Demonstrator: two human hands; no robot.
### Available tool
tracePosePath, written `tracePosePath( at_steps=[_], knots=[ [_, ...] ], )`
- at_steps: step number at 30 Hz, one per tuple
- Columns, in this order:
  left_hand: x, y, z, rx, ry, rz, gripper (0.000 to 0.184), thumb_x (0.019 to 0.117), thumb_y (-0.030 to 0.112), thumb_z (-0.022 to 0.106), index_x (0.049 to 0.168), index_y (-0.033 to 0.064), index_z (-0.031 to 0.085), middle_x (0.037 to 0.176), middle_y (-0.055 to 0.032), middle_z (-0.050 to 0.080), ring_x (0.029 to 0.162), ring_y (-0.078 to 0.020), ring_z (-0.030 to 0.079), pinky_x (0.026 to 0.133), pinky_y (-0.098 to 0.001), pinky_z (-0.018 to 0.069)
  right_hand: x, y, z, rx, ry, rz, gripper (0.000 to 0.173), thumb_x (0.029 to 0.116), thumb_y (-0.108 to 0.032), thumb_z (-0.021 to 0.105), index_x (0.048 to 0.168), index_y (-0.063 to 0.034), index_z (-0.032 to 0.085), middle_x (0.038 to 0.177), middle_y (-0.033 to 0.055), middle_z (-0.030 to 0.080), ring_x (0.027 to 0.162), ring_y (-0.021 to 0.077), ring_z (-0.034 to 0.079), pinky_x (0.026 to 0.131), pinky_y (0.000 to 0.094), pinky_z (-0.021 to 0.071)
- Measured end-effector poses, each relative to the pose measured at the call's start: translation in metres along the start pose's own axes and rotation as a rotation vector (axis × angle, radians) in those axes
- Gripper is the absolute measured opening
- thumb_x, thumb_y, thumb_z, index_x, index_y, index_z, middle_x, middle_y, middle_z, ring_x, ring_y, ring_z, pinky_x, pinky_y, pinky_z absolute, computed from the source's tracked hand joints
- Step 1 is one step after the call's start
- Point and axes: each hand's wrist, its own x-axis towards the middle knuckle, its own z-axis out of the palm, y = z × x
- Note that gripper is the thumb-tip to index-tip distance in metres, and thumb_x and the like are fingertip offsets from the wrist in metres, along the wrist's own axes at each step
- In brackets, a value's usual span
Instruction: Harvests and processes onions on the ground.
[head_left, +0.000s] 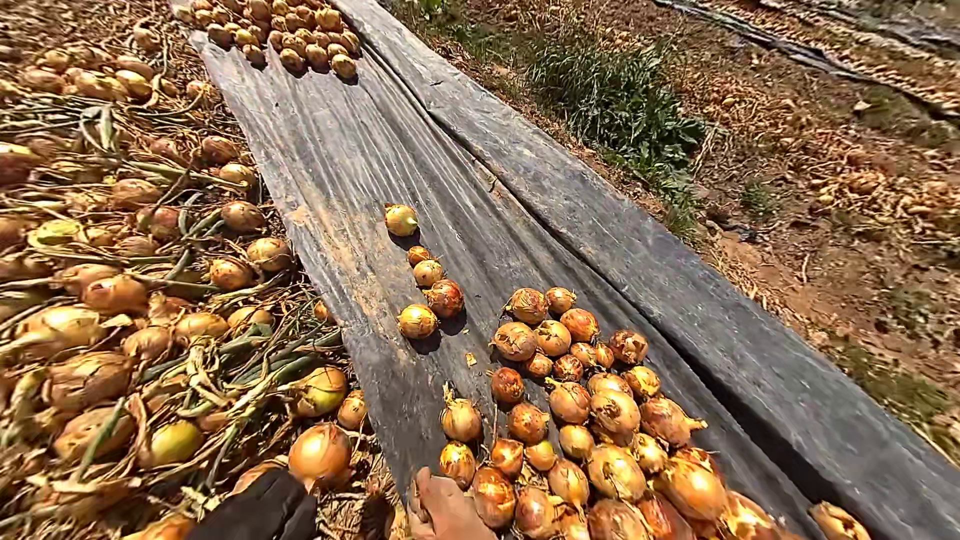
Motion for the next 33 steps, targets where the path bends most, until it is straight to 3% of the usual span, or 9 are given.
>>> tracePosePath(
  at_steps=[3, 6, 10, 12, 16, 21, 24, 28, 33],
  knots=[
    [-0.017, 0.009, 0.009, 0.001, -0.16, 0.158, 0.051, 0.1107, 0.038, 0.039, 0.111, -0.001, 0.071, 0.106, -0.02, 0.073, 0.096, -0.0369, 0.073, 0.085, -0.0547, 0.0583, 0.007, 0.02, -0.009, -0.281, -0.001, 0.132, 0.078, 0.0778, -0.075, 0.07, 0.117, -0.0082, 0.056, 0.078, -0.0063, 0.055, 0.059, 0.0021, 0.05, 0.053, 0.0232, 0.0466],
    [-0.033, -0.019, 0.073, 0.068, -0.019, 0.288, 0.04, 0.1044, 0.042, 0.045, 0.094, 0.0108, 0.068, 0.079, -0.008, 0.069, 0.067, -0.0267, 0.071, 0.054, -0.0485, 0.0576, -0.011, 0.021, 0.017, -0.195, 0.178, 0.115, 0.074, 0.0811, -0.036, 0.083, 0.133, 0.0045, 0.05, 0.11, 0.0068, 0.067, 0.096, 0.0045, 0.065, 0.088, 0.0233, 0.0549],
    [-0.014, -0.064, 0.065, 0.116, 0.129, -0.111, 0.044, 0.1043, 0.045, 0.049, 0.091, 0.0098, 0.07, 0.069, -0.0093, 0.065, 0.063, -0.0304, 0.068, 0.055, -0.0556, 0.0544, -0.009, 0.055, -0.016, -0.188, 0.246, -0.247, 0.07, 0.0771, -0.081, 0.065, 0.087, -0.0118, 0.061, 0.064, -0.0033, 0.055, 0.052, 0.006, 0.051, 0.049, 0.0254, 0.0465],
    [-0.018, -0.086, 0.048, 0.066, -0.123, -0.291, 0.044, 0.1037, 0.051, 0.05, 0.093, 0.0117, 0.068, 0.072, -0.0099, 0.065, 0.07, -0.0318, 0.067, 0.063, -0.0585, 0.0534, 0.004, 0.035, -0.032, -0.204, 0.25, -0.478, 0.062, 0.0867, -0.08, 0.054, 0.083, -0.0179, 0.053, 0.058, -0.0073, 0.043, 0.041, 0.0051, 0.039, 0.036, 0.0252, 0.0379],
    [-0.06, -0.077, 0.068, 0.066, -1.025, -0.18, 0.042, 0.0934, 0.049, 0.068, 0.109, 0.0107, 0.073, 0.1, -0.019, 0.073, 0.097, -0.0431, 0.069, 0.082, -0.072, 0.0517, 0.005, 0.026, -0.033, -0.985, 0.395, -0.236, 0.076, 0.0756, -0.074, 0.073, 0.11, -0.0062, 0.066, 0.078, 0.0006, 0.065, 0.071, 0.014, 0.064, 0.068, 0.0407, 0.0563],
    [-0.039, -0.049, 0.106, 0.09, -0.567, -0.285, 0.06, 0.0916, 0.045, 0.071, 0.14, 0.0112, 0.059, 0.138, -0.0166, 0.061, 0.122, -0.0386, 0.063, 0.095, -0.0599, 0.0549, 0.008, 0.054, -0.009, -1.487, 0.43, -0.058, 0.083, 0.0664, -0.074, 0.078, 0.114, -0.0071, 0.068, 0.103, 0.0112, 0.072, 0.085, 0.0287, 0.072, 0.073, 0.052, 0.059],
    [-0.001, 0.0, 0.109, -0.006, -0.589, -0.291, 0.063, 0.0979, 0.034, 0.065, 0.152, 0.0089, 0.048, 0.158, -0.0211, 0.043, 0.14, -0.0427, 0.048, 0.109, -0.0602, 0.0441, 0.01, 0.045, -0.017, -1.416, 0.482, -0.111, 0.079, 0.0687, -0.07, 0.079, 0.109, -0.0031, 0.067, 0.093, 0.0136, 0.07, 0.081, 0.031, 0.07, 0.071, 0.0538, 0.0579],
    [0.002, -0.019, 0.133, -0.433, -0.391, -0.39, 0.064, 0.0953, 0.043, 0.067, 0.144, 0.0032, 0.056, 0.145, -0.019, 0.056, 0.131, -0.0324, 0.057, 0.11, -0.0495, 0.0463, 0.001, 0.022, -0.036, -1.165, 0.507, -0.148, 0.081, 0.0718, -0.073, 0.075, 0.115, -0.0048, 0.064, 0.084, 0.0018, 0.069, 0.077, 0.017, 0.069, 0.071, 0.0439, 0.0585],
    [-0.025, -0.038, 0.112, -1.333, -0.092, -0.511, 0.049, 0.1, 0.037, 0.062, 0.137, 0.0053, 0.059, 0.092, -0.0065, 0.07, 0.077, -0.0154, 0.069, 0.071, -0.0329, 0.0605, 0.004, 0.031, -0.023, -0.85, 0.3, -0.14, 0.091, 0.0724, -0.076, 0.073, 0.125, -0.0027, 0.057, 0.084, -0.0017, 0.066, 0.075, 0.0099, 0.064, 0.071, 0.0374, 0.0585]
  ],
)
